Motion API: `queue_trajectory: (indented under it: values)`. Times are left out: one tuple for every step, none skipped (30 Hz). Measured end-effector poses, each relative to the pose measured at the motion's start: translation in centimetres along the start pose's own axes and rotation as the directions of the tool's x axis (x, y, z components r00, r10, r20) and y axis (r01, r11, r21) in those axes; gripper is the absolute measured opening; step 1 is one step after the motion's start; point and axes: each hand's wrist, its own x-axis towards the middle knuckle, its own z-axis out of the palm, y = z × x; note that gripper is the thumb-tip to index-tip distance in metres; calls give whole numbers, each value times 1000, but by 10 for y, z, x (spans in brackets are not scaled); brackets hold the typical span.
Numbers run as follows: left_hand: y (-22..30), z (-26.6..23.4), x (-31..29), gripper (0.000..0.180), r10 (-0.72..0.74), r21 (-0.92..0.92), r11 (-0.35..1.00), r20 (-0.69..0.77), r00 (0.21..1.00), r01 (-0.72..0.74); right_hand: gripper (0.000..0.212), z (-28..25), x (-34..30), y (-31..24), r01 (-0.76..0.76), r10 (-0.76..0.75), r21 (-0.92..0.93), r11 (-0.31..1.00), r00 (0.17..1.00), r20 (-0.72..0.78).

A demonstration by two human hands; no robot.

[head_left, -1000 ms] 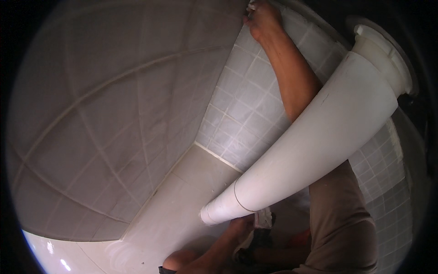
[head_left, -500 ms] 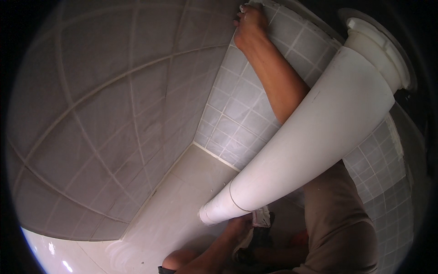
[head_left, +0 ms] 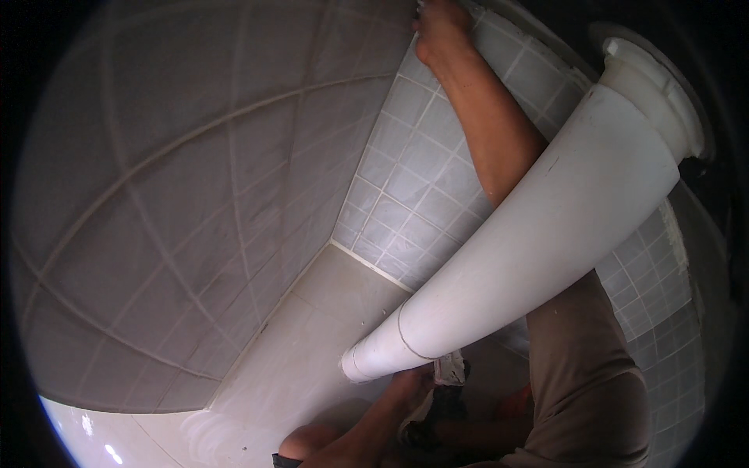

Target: The person applies grout to the edges of tiles using a small putty knife and a plastic applicator tool while sitting on the floor.

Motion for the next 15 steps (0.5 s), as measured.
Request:
queue_trajectory:
  values:
    - [-10, 21, 12, 39, -48, 13, 999, 83, 995, 47, 28, -16, 42, -32, 374, -463, -521, 767, 885, -47]
    - [-12, 33, 15, 40, -77, 1, 997, 93, 993, 78, 35, -28, 65, -42, 456, -768, -856, 243, 629, 116]
    - [-15, 38, 17, 40, -100, -13, 995, 89, 991, 102, 35, -45, 76, -47, 450, -776, -864, 227, 620, 119]
    - [-9, 30, 13, 40, -81, -15, 996, 54, 995, 82, 36, -36, 54, -36, 468, -756, -876, 118, 614, 226]
    - [-6, 21, 11, 41, -64, -32, 997, 54, 996, 66, 38, -40, 27, -30, 501, -682, -865, -32, 621, 386]
    - [2, 6, 2, 41, -25, -46, 999, 21, 999, 25, 40, -37, -10, -18, 532, -588, -835, -141, 633, 503]
    - [6, 6, -2, 41, -11, -55, 998, 13, 1000, 11, 42, -41, -34, -23, 543, -518, -786, -295, 601, 609]
    - [6, 13, -2, 41, -14, -56, 998, 18, 1000, 15, 45, -52, -51, -37, 510, -445, -735, -447, 586, 677]
    - [3, 21, 1, 41, -26, -52, 998, 33, 999, 28, 47, -65, -59, -56, 433, -382, -678, -594, 589, 712]
    - [1, 23, 3, 41, -30, -56, 998, 44, 999, 32, 50, -76, -67, -65, 376, -333, -626, -683, 602, 725]
    - [-1, 24, 5, 41, -33, -38, 999, 39, 999, 35, 55, -83, -67, -69, 290, -270, -517, -805, 597, 756]
    - [-1, 26, 5, 41, -37, -16, 999, 30, 999, 37, 55, -82, -68, -71, 288, -270, -515, -808, 596, 757]
    - [-1, 27, 4, 41, -37, -16, 999, 31, 999, 38, 56, -80, -69, -70, 298, -287, -530, -794, 586, 758]
    - [-1, 29, 2, 39, -16, -15, 1000, 11, 1000, 17, 57, -78, -70, -68, 310, -304, -547, -778, 577, 758]
    - [0, 31, 0, 36, 2, -6, 1000, -10, 1000, -2, 57, -71, -68, -69, 305, -308, -551, -777, 580, 755]
